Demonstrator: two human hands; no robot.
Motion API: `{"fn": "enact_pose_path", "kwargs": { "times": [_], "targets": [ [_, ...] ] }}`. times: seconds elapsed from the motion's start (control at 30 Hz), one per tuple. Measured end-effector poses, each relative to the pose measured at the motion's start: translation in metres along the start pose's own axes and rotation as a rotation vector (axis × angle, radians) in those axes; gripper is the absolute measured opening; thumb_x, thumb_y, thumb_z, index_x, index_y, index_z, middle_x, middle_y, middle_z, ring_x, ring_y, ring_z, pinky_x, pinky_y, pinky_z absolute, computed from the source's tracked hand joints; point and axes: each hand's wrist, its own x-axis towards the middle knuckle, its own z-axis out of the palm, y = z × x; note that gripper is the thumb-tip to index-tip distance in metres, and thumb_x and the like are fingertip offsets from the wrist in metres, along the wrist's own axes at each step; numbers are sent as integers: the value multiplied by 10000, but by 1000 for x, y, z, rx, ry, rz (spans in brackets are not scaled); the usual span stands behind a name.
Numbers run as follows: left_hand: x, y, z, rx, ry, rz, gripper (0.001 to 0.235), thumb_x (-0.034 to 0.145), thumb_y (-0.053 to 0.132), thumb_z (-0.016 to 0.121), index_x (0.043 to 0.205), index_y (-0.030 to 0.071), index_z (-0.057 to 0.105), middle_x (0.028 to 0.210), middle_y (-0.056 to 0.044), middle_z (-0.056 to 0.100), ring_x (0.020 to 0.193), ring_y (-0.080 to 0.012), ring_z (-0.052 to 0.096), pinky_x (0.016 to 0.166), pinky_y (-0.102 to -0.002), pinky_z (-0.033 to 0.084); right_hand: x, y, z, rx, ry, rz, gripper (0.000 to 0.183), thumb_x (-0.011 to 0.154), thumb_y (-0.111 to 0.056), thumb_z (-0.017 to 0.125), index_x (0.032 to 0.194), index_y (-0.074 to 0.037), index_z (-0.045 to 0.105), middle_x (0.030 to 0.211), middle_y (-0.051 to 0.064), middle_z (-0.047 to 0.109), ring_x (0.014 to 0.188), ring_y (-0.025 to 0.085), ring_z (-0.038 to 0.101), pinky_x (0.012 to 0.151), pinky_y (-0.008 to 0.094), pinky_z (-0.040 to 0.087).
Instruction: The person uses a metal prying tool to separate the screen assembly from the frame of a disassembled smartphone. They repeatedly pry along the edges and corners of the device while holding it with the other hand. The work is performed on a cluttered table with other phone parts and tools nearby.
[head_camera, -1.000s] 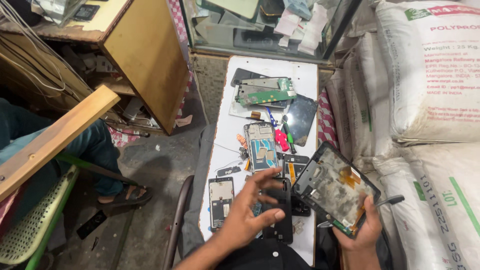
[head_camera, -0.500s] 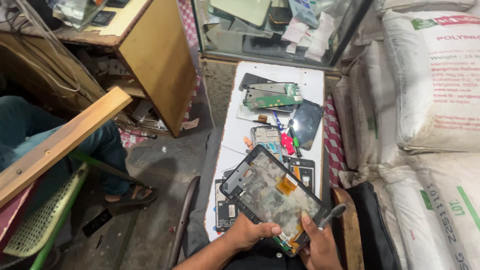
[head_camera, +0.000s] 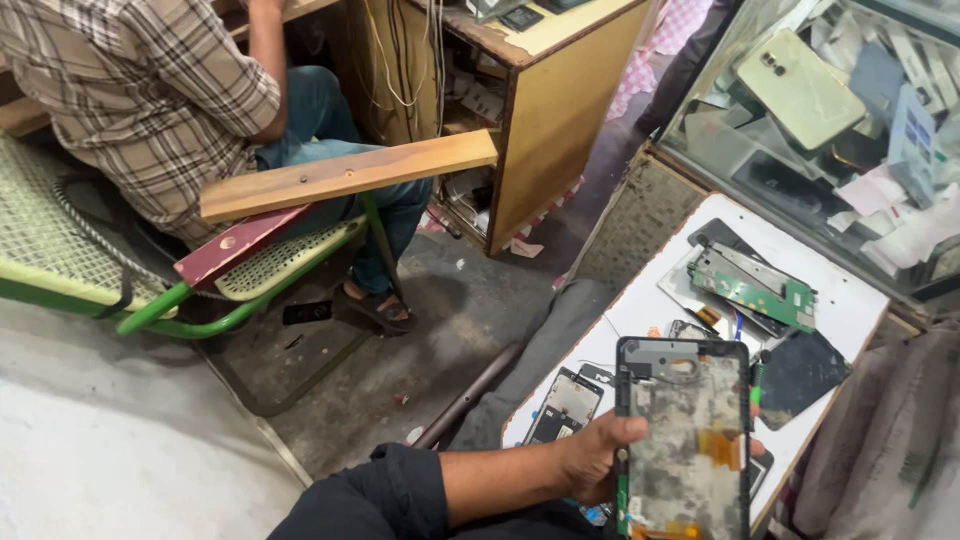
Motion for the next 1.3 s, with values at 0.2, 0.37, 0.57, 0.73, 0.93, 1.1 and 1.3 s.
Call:
{"fn": "enact_pose_path", "kwargs": {
  "times": [0.2, 0.37, 0.57, 0.73, 0.93, 1.1, 1.3],
  "targets": [
    [-3, -7, -18, -133, 122, -116, 846, 978, 633, 699, 1530, 50, 434, 1440, -149, 581, 1322, -264, 598, 1157, -464, 466, 45, -5, -53, 99, -491, -153, 752, 831, -39, 640, 1496, -108, 297, 1123, 234, 621, 764, 363, 689, 621, 485, 608],
    [-9, -2, 9, -137, -32, -131, 1021, 925, 757, 577, 1665, 81, 383, 1585, -151, 532, 1378, -252, 571, 1177, -438, 458, 3, -24, -60, 258, -801, -352, 836, 810, -2, 643, 1525, -133, 229, 1110, 258, 597, 699, 394, 682, 571, 506, 611],
    [-6, 14, 40, -76, 53, -246, 1203, 825, 933, 332, 1654, 62, 318, 1599, -163, 481, 1419, -272, 533, 1187, -436, 447, -97, -52, 10, 23, -183, -404, 560, 1027, 38, 528, 1523, 54, 269, 997, 198, 540, 666, 174, 536, 571, 326, 482],
    [-1, 9, 42, -73, 61, -338, 1245, 793, 962, 205, 1662, 75, 292, 1588, -164, 478, 1408, -278, 529, 1171, -456, 450, -127, -106, 58, -146, -102, -556, 641, 937, -13, 521, 1532, 25, 284, 1061, 87, 548, 647, 109, 551, 520, 269, 486],
    [1, 3, 37, -40, -8, -350, 1270, 798, 973, 160, 1681, 64, 247, 1591, -177, 472, 1435, -273, 521, 1177, -457, 444, -145, -138, 74, -293, -69, -403, 450, 981, -92, 549, 1412, 32, 512, 877, 78, 646, 540, 79, 541, 440, 238, 460],
    [-7, -6, 22, -33, 22, -402, 1245, 793, 952, 165, 1670, 75, 278, 1592, -145, 492, 1410, -264, 543, 1182, -449, 459, -149, -132, 72, -377, -37, -469, 561, 933, -85, 604, 1480, -26, 491, 875, 96, 634, 476, 71, 565, 375, 236, 461],
    [-15, -17, -3, -22, 111, -440, 1103, 904, 878, 206, 1645, 71, 336, 1505, -172, 552, 1333, -275, 599, 1130, -448, 502, -144, -123, 65, -378, -69, -622, 530, 973, -108, 590, 1490, -40, 499, 905, 97, 726, 506, 47, 578, 444, 202, 504]
  ]
}}
